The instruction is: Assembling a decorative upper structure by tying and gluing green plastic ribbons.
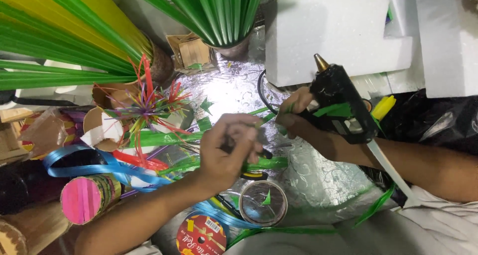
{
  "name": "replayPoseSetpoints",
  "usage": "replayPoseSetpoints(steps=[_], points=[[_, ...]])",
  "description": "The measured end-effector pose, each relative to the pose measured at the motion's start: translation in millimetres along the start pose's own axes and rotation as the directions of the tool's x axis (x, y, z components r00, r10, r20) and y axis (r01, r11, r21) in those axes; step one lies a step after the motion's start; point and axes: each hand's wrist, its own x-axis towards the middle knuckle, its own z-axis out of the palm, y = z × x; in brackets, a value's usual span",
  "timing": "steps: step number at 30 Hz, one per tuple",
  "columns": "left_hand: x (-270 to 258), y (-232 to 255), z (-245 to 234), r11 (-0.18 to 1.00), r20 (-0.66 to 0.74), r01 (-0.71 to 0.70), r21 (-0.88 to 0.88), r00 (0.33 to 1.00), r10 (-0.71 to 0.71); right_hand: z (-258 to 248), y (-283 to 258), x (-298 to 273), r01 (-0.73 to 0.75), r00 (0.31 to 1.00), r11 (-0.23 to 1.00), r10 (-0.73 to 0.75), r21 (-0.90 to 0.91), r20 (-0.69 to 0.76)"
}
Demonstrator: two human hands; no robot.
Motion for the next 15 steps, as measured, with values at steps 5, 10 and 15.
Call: replayPoseSetpoints(steps=[5,10,15], points=[[2.1,1.4,0.4,0.998,-0.117,-0.037,-0.046,0.993,0.031,-0.8,9.3,3.7,0.054,0.993,0.997,-0.048,-0.052,0.111],[9.3,28.1,1.1,0.981,-0.039,-0.038,0.192,0.998,0.047,3.6,-7.8,4.0,0.247,0.961,0.966,-0.235,-0.075,0.146],[16.7,38.0,10.5,0.936,0.021,-0.235,0.261,0.971,0.238,-7.1,15.9,1.6,0.535,0.844,0.721,-0.441,-0.441,0.303]])
